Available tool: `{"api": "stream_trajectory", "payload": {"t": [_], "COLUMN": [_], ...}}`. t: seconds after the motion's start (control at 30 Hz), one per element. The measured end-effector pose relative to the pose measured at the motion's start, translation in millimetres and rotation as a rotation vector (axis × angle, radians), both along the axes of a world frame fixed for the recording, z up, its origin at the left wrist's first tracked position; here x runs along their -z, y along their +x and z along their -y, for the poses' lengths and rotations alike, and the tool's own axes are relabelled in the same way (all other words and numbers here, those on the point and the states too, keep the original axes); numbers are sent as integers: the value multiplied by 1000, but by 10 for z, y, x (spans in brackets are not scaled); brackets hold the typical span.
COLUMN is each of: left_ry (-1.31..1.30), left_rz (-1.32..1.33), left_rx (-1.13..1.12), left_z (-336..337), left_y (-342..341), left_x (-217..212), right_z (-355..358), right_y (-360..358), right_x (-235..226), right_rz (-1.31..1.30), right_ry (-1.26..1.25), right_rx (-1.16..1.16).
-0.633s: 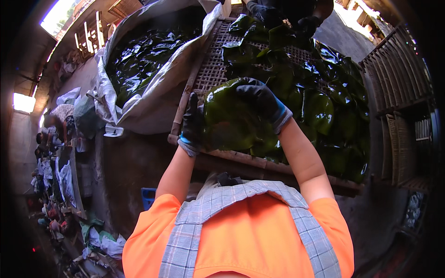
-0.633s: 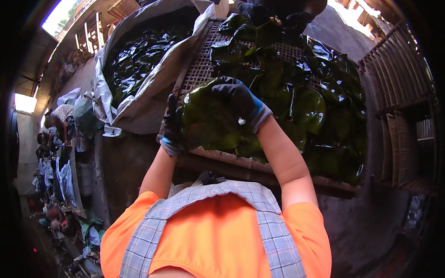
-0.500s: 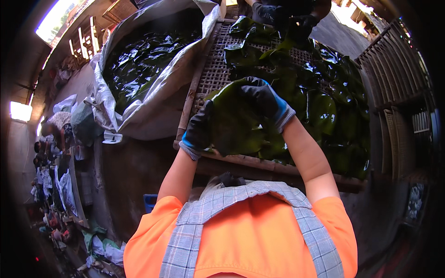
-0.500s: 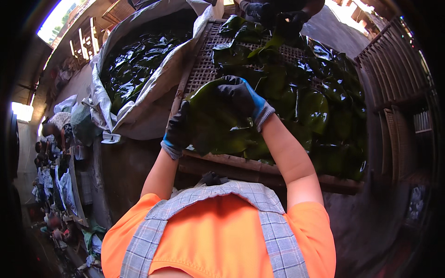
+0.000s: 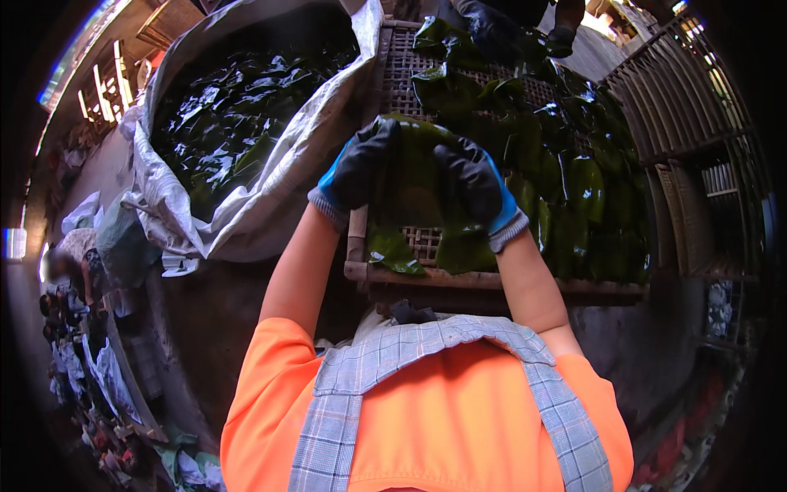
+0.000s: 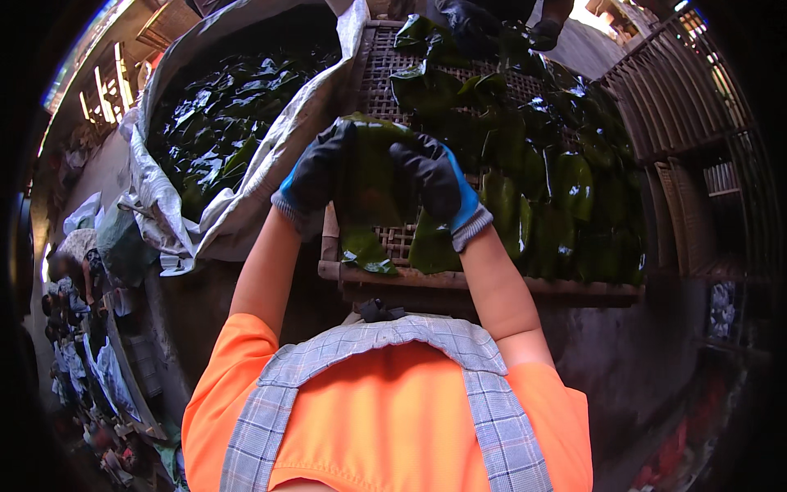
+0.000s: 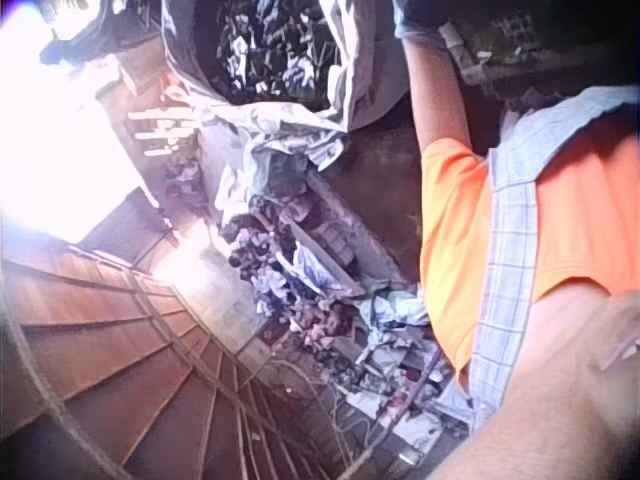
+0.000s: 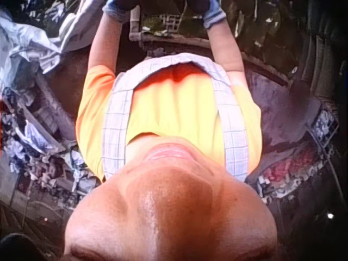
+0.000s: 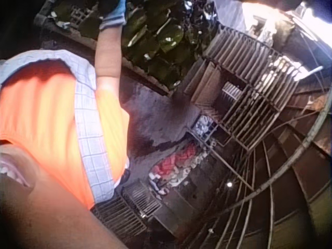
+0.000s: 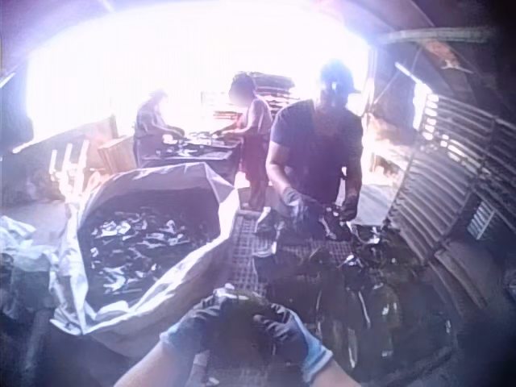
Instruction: The person takes large sheets of kelp from a water-filled container and spreads them out onto a rectangular mesh rack before placing the rack onto a storage shelf.
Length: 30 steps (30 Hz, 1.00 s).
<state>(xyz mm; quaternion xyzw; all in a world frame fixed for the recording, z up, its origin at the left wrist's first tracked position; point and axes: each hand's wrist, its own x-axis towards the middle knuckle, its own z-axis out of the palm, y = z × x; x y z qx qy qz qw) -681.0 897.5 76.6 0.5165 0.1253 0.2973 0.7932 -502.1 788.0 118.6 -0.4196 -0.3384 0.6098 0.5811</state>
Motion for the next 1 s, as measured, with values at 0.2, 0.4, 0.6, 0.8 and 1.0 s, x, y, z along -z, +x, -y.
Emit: {"api": "stream_trajectory", "payload": {"t": [0.2,0.4,0.6,0.8,1.0], "left_ry": [-59,-46,229,794,138], "left_rz": [-536,-488,-606,-1035,-432], "left_rx": [8,-511,-644,-800,-683], "left_z": [-244,155,375,598,898], "left_y": [-29,-105,-191,-347,69], "left_x": [1224,1622,1461,711,579], "right_z": [-57,-6,-14,-75,-380], "right_y": [259,-36,-127,709,1066], "right_x": [1741,1684,1566,1146,1269], "right_rz": [390,335,545,1176,1949], "right_ry": [-210,-262,-396,-50,-64], "right_rx": [407,519,378,486,237]}}
